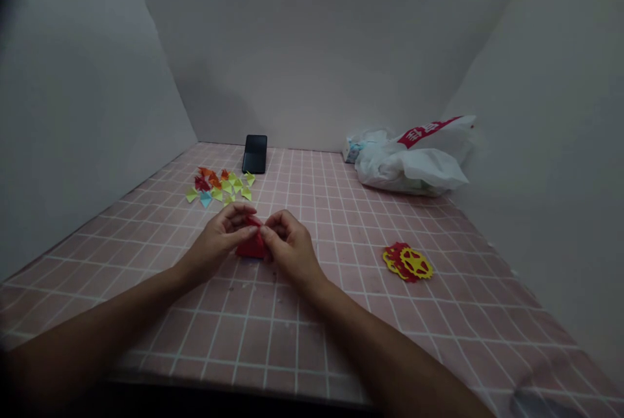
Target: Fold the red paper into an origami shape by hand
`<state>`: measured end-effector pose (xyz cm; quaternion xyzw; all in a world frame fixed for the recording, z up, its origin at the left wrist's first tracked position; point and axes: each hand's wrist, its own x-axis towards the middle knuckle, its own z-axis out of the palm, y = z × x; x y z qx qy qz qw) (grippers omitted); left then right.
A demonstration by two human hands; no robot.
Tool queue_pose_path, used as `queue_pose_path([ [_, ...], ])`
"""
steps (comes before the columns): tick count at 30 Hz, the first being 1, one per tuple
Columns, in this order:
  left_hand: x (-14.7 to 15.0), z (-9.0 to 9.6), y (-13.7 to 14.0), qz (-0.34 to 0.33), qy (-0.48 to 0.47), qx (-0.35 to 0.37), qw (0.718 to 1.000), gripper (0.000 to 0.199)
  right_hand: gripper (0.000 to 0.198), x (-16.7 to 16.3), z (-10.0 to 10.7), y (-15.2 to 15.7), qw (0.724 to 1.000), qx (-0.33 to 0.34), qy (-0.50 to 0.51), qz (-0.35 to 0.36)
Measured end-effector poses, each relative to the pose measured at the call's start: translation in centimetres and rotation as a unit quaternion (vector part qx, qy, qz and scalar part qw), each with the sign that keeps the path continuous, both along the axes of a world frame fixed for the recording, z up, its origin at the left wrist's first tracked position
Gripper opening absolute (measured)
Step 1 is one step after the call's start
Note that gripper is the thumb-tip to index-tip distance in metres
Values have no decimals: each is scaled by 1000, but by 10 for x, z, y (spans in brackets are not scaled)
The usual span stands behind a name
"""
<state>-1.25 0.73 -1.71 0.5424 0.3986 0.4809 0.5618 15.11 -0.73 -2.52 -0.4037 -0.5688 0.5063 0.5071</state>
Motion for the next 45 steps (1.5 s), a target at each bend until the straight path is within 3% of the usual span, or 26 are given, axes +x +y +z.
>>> queue_pose_path([
  [10,0,-1,-4,-53,44,0,998,22,16,3,-2,5,995,50,-85,-33],
  [20,-3,1,-4,-62,155,95,981,26,14,1,-4,4,997,30,-73,-25],
  [25,-3,0,-4,-39,191,140,971,29,13,1,-5,4,994,51,-89,-37],
  [31,-2,-1,-4,-39,193,150,969,27,14,-1,-6,2,996,37,-74,-37],
  [34,-1,-3,-7,-7,194,169,966,24,15,-2,-4,1,998,21,-58,-28],
  [40,2,-8,-11,-8,80,63,995,17,19,-2,-4,1,997,25,-52,-46],
  [45,2,-6,-10,10,116,87,989,16,18,-2,-6,2,998,16,-34,-48],
])
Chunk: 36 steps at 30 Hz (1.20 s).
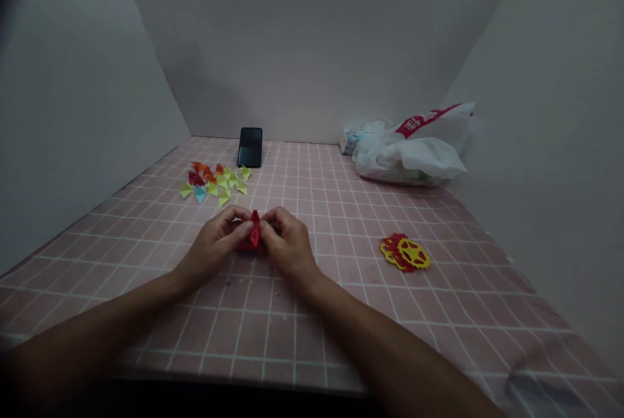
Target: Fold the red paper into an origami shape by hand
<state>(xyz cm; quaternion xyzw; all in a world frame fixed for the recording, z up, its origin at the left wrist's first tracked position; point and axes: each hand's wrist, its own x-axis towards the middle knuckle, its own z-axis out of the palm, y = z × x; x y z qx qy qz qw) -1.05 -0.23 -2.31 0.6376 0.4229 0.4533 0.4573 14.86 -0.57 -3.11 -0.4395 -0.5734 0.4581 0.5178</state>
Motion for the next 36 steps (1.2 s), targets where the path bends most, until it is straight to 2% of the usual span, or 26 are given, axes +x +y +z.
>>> queue_pose_path([
  [6,-1,4,1,43,59,47,996,13,13,-2,0,-1,999,-17,32,27],
  [11,-1,5,0,44,71,52,995,14,12,-2,0,-1,1000,-11,21,11],
  [16,0,5,-1,25,29,13,999,13,10,-2,1,-2,1000,3,17,-6],
  [19,1,5,-2,13,-1,-11,1000,15,10,-2,2,-2,999,-12,33,2],
  [27,0,5,-1,22,1,1,1000,14,12,-4,3,-2,995,-47,83,26],
  [36,0,2,0,16,-20,-23,999,15,13,-2,2,-1,991,-63,116,29],
])
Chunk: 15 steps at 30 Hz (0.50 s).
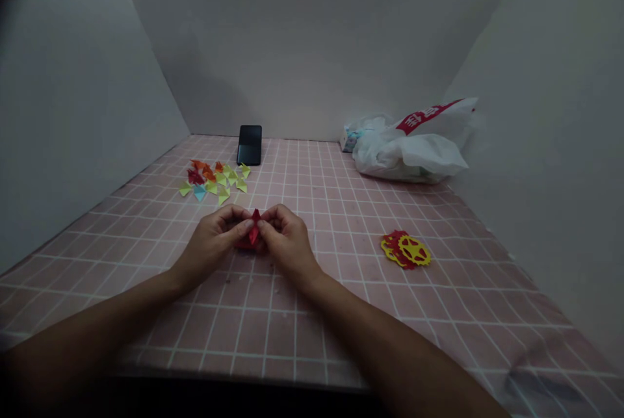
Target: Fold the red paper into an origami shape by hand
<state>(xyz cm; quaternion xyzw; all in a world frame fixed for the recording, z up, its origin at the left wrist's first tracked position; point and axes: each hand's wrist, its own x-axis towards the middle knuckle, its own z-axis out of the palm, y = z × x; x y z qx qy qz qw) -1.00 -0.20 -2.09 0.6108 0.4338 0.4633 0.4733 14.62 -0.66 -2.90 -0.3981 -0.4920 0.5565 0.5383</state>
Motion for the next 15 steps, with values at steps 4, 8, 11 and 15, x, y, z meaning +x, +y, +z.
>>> queue_pose_path([
  [4,-2,5,0,-9,33,25,999,16,16,2,0,2,996,-54,67,23],
  [8,-5,8,2,-10,82,89,993,15,19,5,1,4,986,-96,130,46],
  [11,-6,5,5,-16,89,128,988,12,20,6,1,5,979,-117,156,59],
  [15,-5,1,6,-17,101,158,982,12,20,6,2,6,973,-132,173,73],
])
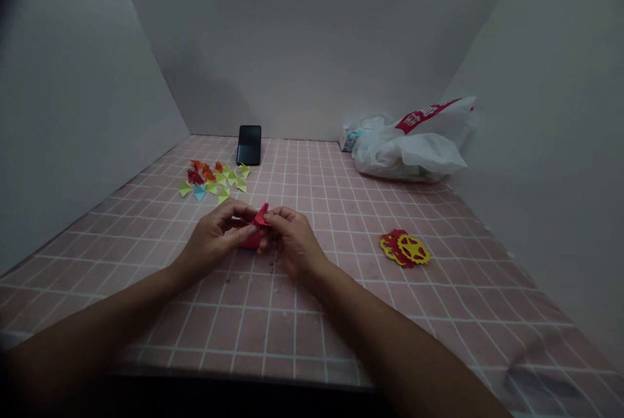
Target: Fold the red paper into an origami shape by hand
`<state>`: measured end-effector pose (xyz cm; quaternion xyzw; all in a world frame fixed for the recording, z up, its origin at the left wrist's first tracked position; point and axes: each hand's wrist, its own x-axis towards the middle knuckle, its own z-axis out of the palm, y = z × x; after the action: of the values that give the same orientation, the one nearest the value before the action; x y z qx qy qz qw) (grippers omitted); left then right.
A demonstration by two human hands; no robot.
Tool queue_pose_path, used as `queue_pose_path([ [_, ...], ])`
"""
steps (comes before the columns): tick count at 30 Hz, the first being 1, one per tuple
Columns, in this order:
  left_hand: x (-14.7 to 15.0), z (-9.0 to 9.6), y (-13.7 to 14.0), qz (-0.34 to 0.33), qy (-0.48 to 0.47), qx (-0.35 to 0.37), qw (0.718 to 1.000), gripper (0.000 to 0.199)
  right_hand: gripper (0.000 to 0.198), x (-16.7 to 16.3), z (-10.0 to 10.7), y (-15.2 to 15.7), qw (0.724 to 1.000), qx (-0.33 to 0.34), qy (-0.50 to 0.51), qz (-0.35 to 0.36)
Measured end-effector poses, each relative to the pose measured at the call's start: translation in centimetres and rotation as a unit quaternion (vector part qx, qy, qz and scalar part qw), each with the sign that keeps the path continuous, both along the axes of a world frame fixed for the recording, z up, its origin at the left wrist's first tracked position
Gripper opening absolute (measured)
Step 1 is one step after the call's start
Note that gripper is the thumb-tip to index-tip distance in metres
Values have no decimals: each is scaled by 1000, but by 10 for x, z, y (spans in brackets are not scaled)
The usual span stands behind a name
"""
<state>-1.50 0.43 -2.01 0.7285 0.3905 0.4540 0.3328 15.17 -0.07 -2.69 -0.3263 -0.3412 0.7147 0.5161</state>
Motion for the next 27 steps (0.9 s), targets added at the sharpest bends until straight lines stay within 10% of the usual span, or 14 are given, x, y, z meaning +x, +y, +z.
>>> queue_pose_path([
  [27,-1,4,-3,7,8,26,1000,10,21,0,-1,-2,997,65,-48,3],
])
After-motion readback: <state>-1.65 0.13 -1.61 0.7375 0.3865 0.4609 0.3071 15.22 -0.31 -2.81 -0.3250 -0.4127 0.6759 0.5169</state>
